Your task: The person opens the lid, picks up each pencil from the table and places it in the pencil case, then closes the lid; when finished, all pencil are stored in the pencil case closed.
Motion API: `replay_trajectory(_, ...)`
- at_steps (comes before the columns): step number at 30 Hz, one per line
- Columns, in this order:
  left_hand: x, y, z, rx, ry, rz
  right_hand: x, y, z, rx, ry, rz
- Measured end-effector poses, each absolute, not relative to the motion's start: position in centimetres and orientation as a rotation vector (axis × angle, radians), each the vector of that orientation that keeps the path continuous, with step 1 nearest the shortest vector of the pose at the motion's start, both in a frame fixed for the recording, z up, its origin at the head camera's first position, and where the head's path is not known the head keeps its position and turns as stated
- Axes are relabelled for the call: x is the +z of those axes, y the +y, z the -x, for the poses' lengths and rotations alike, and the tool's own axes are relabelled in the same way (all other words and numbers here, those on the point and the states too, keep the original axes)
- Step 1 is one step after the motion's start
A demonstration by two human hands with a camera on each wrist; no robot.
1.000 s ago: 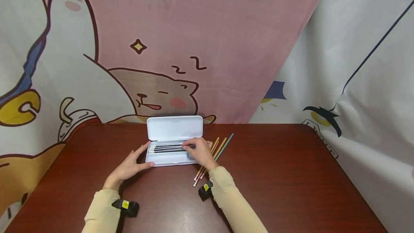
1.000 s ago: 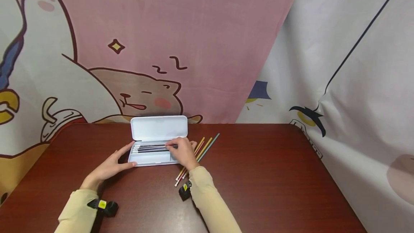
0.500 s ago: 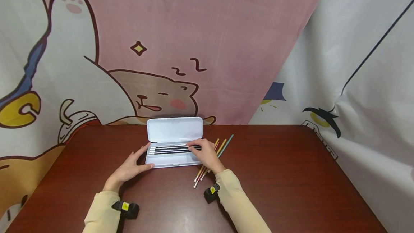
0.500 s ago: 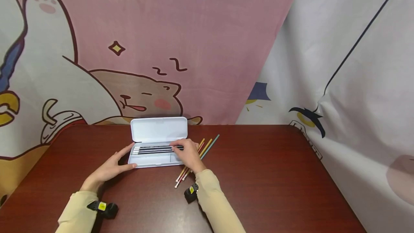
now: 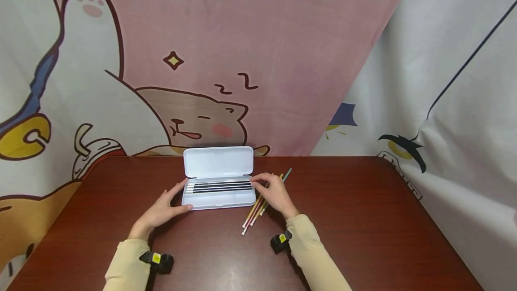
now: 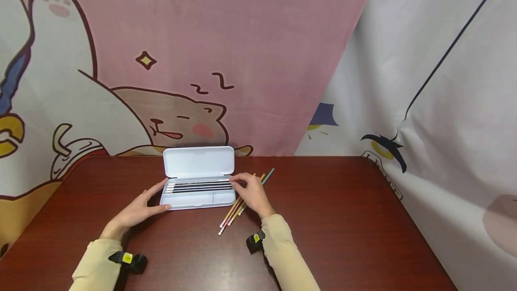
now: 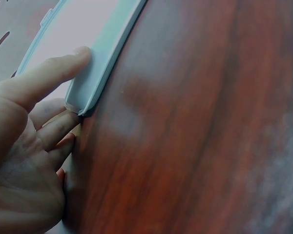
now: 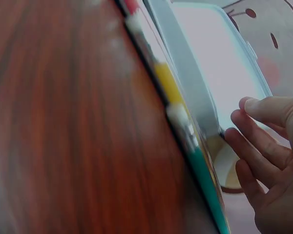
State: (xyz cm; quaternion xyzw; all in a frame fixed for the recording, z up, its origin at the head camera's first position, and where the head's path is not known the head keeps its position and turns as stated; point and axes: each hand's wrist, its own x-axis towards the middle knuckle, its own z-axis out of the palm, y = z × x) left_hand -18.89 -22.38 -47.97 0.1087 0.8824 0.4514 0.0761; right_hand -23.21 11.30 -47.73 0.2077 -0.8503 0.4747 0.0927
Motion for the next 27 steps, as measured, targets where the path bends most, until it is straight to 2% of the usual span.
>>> replay_trajectory(27,-48.0,-22.3,18.9,1.326,2.648,-0.297,-47.7,19.1,25.3,1.320,-2.668,-0.458)
